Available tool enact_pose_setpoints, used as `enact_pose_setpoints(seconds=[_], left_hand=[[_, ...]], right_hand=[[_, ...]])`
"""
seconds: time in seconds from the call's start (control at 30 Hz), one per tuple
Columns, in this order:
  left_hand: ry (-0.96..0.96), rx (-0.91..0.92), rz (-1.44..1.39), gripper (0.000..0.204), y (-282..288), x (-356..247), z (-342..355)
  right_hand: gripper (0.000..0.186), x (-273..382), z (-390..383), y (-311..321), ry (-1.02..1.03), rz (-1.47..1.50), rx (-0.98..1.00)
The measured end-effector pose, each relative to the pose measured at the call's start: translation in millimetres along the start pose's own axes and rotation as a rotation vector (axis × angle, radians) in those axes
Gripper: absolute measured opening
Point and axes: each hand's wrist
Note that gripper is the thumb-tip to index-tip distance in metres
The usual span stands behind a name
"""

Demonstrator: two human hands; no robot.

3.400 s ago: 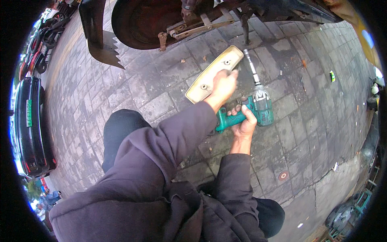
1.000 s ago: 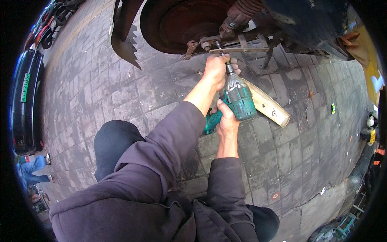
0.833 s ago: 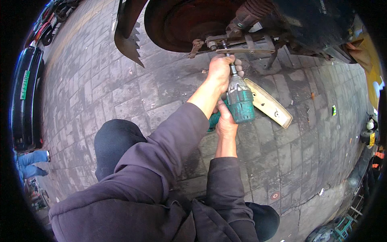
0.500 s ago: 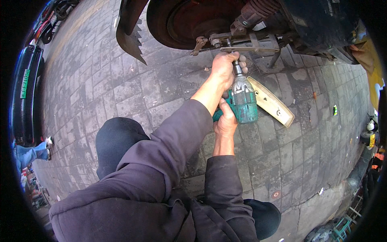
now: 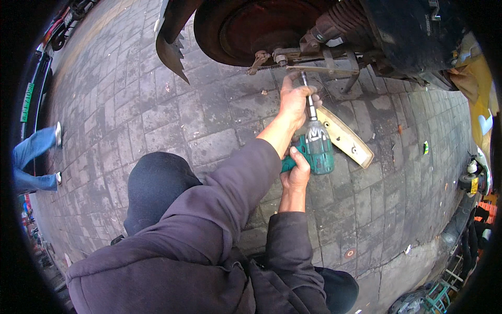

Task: The person uses a cordless impact driver to remove and reinstall a rear mudguard and brake assembly on a blue scooter. They walk to a tool rack to retrieve a socket, return to the scooter, and continue fastening the components.

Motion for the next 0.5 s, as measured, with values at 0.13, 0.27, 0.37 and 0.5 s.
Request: enact_pose_setpoints(seconds=[0.13,0.27,0.37,0.5], left_hand=[[0.084,-0.229,0.361,0.042,30,44,0],[0.292,-0.437,0.807,0.030,79,95,3],[0.437,-0.361,0.835,0.025,103,129,3],[0.223,-0.570,0.887,0.025,103,109,17]], right_hand=[[0.036,1,-18,56,-0.113,-0.034,-0.015],[0.033,0,-37,114,-0.311,-0.050,-0.132],[0.028,-1,-43,151,-0.345,-0.004,-0.176],[0.032,-6,-35,177,-0.337,-0.287,-0.557]])
Point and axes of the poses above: each hand's wrist, its own z-axis towards the middle knuckle, its own y-axis out of the back of the hand, x = y × z, and after that the axes turned 9 degrees about y, right-handed
